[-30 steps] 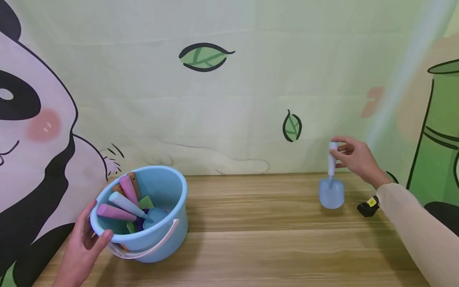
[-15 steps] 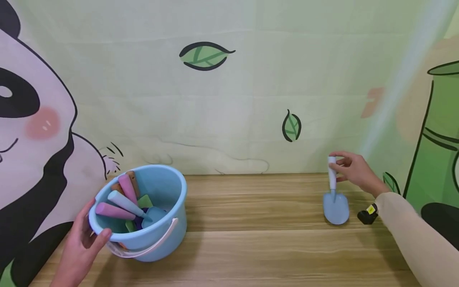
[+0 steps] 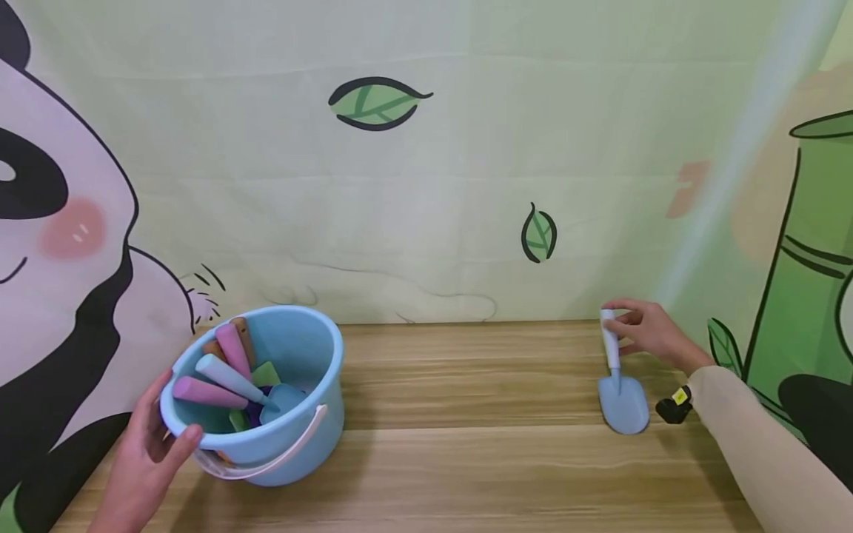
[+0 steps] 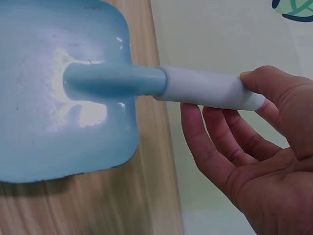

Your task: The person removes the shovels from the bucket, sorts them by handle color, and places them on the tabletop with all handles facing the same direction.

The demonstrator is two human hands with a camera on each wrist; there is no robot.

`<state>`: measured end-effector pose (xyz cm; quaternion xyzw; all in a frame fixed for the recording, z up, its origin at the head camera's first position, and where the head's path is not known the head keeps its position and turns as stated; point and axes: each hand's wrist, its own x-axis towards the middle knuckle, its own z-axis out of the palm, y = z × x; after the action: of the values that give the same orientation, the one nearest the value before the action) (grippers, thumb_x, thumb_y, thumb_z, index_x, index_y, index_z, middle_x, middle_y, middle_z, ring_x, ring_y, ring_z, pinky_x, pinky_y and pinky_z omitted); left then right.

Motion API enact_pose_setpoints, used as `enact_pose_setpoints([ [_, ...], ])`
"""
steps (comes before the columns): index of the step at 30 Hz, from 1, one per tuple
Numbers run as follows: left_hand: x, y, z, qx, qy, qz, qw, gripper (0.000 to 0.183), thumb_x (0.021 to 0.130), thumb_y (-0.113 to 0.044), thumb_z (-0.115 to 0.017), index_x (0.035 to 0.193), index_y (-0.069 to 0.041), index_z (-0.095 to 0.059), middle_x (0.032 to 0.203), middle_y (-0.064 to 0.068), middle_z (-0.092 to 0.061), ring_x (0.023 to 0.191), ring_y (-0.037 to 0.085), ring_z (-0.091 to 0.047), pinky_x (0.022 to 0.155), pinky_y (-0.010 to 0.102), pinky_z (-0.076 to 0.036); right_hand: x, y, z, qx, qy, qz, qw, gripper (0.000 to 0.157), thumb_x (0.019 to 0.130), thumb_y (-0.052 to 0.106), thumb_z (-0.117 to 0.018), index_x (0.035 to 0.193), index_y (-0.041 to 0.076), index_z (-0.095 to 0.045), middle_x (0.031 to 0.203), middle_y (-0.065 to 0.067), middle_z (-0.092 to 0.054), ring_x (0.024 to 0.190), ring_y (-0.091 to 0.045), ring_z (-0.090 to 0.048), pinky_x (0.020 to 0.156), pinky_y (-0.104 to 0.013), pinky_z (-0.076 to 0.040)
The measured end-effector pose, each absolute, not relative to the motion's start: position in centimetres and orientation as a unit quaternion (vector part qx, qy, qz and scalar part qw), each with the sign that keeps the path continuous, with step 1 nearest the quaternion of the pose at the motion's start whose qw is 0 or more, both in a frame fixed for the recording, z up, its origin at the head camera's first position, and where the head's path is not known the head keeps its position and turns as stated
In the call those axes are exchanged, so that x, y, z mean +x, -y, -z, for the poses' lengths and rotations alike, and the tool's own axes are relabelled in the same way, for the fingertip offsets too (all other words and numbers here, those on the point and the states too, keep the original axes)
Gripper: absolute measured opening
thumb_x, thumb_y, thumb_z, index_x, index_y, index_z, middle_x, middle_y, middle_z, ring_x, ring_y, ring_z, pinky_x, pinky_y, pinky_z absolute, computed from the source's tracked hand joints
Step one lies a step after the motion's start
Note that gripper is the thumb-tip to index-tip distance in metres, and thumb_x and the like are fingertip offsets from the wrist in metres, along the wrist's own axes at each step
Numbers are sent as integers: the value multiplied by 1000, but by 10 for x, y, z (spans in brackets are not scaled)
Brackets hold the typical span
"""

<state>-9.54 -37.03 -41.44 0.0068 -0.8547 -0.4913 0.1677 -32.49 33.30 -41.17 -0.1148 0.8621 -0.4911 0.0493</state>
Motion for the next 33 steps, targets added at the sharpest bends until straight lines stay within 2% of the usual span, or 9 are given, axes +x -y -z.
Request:
enact_pose_setpoints([
  [4, -96, 370, 415, 10, 857, 488, 164, 81, 105, -14, -58, 166, -28, -7, 166, 19, -21, 142, 12, -34, 95, 4, -38, -327, -331, 419, -112, -861, 493, 60, 54, 102, 18, -66, 147, -5, -47, 122, -35, -62, 95, -31, -68, 74, -53, -62],
  [12, -96, 371, 416, 6, 856, 488, 169, 81, 104, -12, -59, 166, -28, -8, 166, 19, -22, 142, 10, -34, 95, 4, -38, -328, -328, 433, -94, -860, 497, 71, 55, 102, 22, -67, 147, -3, -48, 123, -33, -62, 91, -31, -69, 75, -52, -62],
  [20, -96, 371, 415, 14, 857, 489, 161, 81, 105, -15, -58, 166, -29, -7, 166, 19, -21, 145, 20, -33, 94, 5, -39, -331, -326, 445, -89, -860, 493, 93, 53, 103, 19, -65, 146, -6, -46, 122, -34, -59, 90, -29, -68, 73, -48, -63],
  [28, -95, 370, 415, 16, 858, 488, 160, 81, 105, -15, -58, 166, -29, -6, 167, 18, -19, 147, 22, -32, 95, 4, -38, -330, -323, 450, -92, -864, 486, 96, 51, 103, 15, -64, 144, -10, -45, 122, -36, -60, 92, -29, -68, 70, -47, -63],
  [33, -96, 370, 415, 16, 855, 493, 159, 81, 105, -14, -58, 166, -29, -6, 167, 19, -20, 145, 18, -32, 93, 3, -39, -332, -323, 454, -92, -865, 483, 97, 52, 103, 15, -64, 144, -10, -46, 123, -37, -58, 91, -28, -68, 70, -46, -63],
])
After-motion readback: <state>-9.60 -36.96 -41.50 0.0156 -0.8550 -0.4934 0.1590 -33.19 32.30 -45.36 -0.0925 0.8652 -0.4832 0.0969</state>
